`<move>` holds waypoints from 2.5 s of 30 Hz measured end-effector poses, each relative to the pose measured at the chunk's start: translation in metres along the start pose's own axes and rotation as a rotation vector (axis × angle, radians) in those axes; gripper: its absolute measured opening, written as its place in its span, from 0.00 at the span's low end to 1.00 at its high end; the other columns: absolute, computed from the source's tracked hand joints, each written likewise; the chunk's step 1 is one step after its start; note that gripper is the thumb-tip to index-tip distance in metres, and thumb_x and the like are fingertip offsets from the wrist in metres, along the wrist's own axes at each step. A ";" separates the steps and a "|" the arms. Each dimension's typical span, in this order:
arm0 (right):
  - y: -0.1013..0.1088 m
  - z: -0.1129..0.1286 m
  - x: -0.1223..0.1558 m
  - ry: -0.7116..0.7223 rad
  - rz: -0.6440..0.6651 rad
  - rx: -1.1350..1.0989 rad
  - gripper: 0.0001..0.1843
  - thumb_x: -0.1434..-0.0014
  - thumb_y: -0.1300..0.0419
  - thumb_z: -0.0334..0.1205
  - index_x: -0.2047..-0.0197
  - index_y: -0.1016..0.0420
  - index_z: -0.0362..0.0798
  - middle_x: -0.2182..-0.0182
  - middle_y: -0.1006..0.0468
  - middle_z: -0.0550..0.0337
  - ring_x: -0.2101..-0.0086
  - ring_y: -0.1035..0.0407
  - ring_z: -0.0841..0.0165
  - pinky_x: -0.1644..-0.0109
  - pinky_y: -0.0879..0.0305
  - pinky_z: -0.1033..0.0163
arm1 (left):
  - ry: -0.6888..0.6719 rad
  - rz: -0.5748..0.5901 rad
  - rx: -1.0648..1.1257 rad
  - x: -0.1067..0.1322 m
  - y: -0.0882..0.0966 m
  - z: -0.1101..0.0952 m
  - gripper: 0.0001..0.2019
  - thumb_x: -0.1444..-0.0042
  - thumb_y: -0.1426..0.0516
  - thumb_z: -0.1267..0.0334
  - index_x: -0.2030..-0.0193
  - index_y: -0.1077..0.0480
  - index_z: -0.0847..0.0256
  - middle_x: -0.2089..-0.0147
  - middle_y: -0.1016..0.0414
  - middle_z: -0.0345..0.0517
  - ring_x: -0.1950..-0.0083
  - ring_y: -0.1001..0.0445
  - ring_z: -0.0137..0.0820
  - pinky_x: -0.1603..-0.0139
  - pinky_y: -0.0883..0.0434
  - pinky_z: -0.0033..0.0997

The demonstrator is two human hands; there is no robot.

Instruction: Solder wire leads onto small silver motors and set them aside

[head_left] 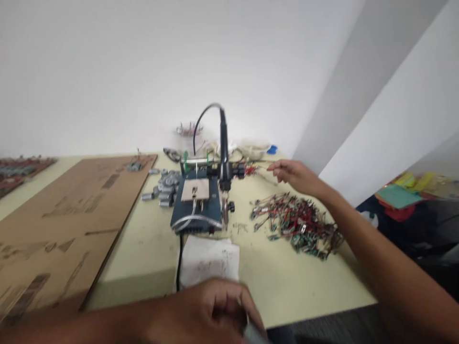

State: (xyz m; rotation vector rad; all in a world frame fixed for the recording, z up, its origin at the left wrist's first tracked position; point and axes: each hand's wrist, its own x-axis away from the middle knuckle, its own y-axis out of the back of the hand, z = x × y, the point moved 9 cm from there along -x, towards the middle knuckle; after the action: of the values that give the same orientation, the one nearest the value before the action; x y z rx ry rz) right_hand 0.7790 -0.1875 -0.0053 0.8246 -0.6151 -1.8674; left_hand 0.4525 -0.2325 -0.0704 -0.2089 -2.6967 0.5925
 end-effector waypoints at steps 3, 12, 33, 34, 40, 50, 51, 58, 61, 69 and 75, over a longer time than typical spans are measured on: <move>-0.015 0.019 0.008 -0.018 0.114 -0.048 0.16 0.26 0.47 0.52 0.55 0.29 0.48 0.68 0.29 0.62 0.69 0.32 0.68 0.63 0.32 0.60 | 0.011 -0.073 0.155 0.002 0.015 0.010 0.22 0.47 0.28 0.51 0.55 0.31 0.59 0.71 0.21 0.39 0.77 0.26 0.25 0.78 0.33 0.20; -0.045 0.072 0.038 -0.028 0.266 0.040 0.14 0.24 0.51 0.53 0.56 0.34 0.54 0.70 0.35 0.64 0.70 0.40 0.67 0.66 0.41 0.59 | -0.121 -0.307 0.398 0.013 0.043 -0.004 0.14 0.43 0.31 0.59 0.58 0.29 0.63 0.69 0.20 0.44 0.73 0.20 0.30 0.80 0.23 0.21; -0.099 0.120 0.069 0.031 0.314 -0.326 0.04 0.30 0.36 0.44 0.58 0.20 0.58 0.66 0.22 0.64 0.65 0.29 0.68 0.65 0.39 0.60 | -0.146 -0.644 0.384 0.023 0.075 -0.023 0.12 0.40 0.30 0.60 0.57 0.23 0.66 0.63 0.17 0.46 0.69 0.19 0.28 0.75 0.23 0.19; -0.099 0.120 0.070 0.042 0.293 -0.335 0.04 0.31 0.36 0.44 0.59 0.19 0.58 0.66 0.22 0.64 0.66 0.29 0.68 0.66 0.39 0.60 | -0.148 -0.646 0.384 0.023 0.075 -0.023 0.12 0.40 0.30 0.60 0.57 0.23 0.66 0.64 0.17 0.46 0.68 0.19 0.28 0.75 0.23 0.19; -0.098 0.122 0.069 0.109 0.230 -0.315 0.02 0.33 0.34 0.42 0.60 0.19 0.59 0.71 0.24 0.65 0.73 0.33 0.69 0.73 0.43 0.61 | -0.160 -0.636 0.405 0.025 0.075 -0.019 0.13 0.42 0.29 0.59 0.58 0.23 0.65 0.63 0.17 0.46 0.67 0.17 0.30 0.75 0.22 0.20; -0.096 0.127 0.067 0.147 0.196 -0.274 0.04 0.34 0.33 0.42 0.63 0.21 0.57 0.77 0.36 0.70 0.78 0.43 0.73 0.76 0.47 0.64 | -0.171 -0.637 0.434 0.022 0.075 -0.021 0.13 0.41 0.30 0.61 0.58 0.24 0.67 0.65 0.18 0.46 0.68 0.18 0.29 0.75 0.22 0.19; -0.096 0.129 0.067 0.161 0.196 -0.262 0.05 0.33 0.33 0.42 0.63 0.21 0.57 0.78 0.37 0.70 0.78 0.43 0.73 0.76 0.47 0.64 | -0.175 -0.629 0.438 0.022 0.074 -0.021 0.13 0.41 0.30 0.61 0.58 0.24 0.66 0.65 0.18 0.46 0.68 0.18 0.29 0.75 0.22 0.19; -0.092 0.135 0.068 0.212 0.166 -0.239 0.04 0.33 0.34 0.41 0.62 0.21 0.58 0.78 0.36 0.69 0.79 0.42 0.73 0.76 0.47 0.63 | -0.182 -0.622 0.426 0.023 0.074 -0.021 0.13 0.41 0.30 0.60 0.57 0.24 0.66 0.64 0.18 0.47 0.67 0.17 0.30 0.75 0.22 0.19; -0.089 0.136 0.070 0.194 0.129 -0.265 0.04 0.34 0.33 0.41 0.63 0.21 0.58 0.79 0.37 0.69 0.80 0.44 0.73 0.78 0.48 0.62 | -0.202 -0.623 0.432 0.023 0.074 -0.024 0.13 0.41 0.29 0.60 0.59 0.25 0.64 0.64 0.17 0.46 0.68 0.17 0.30 0.75 0.22 0.19; -0.082 0.134 0.071 0.108 -0.027 -0.323 0.04 0.36 0.31 0.44 0.64 0.20 0.62 0.80 0.38 0.66 0.78 0.40 0.68 0.76 0.48 0.58 | -0.294 -0.592 0.438 0.025 0.073 -0.036 0.09 0.39 0.31 0.62 0.60 0.24 0.63 0.63 0.15 0.47 0.67 0.15 0.30 0.74 0.20 0.19; -0.079 0.137 0.073 0.094 -0.040 -0.376 0.05 0.37 0.30 0.40 0.63 0.19 0.61 0.79 0.37 0.65 0.76 0.36 0.66 0.77 0.48 0.58 | -0.282 -0.551 0.454 0.025 0.071 -0.043 0.09 0.40 0.30 0.61 0.60 0.23 0.61 0.63 0.14 0.45 0.66 0.14 0.32 0.75 0.20 0.19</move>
State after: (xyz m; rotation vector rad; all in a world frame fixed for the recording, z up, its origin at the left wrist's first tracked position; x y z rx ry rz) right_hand 0.6073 -0.2138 0.0068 0.6735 -0.1794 -1.8900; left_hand 0.4504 -0.1474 -0.0568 0.7581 -2.6001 1.0771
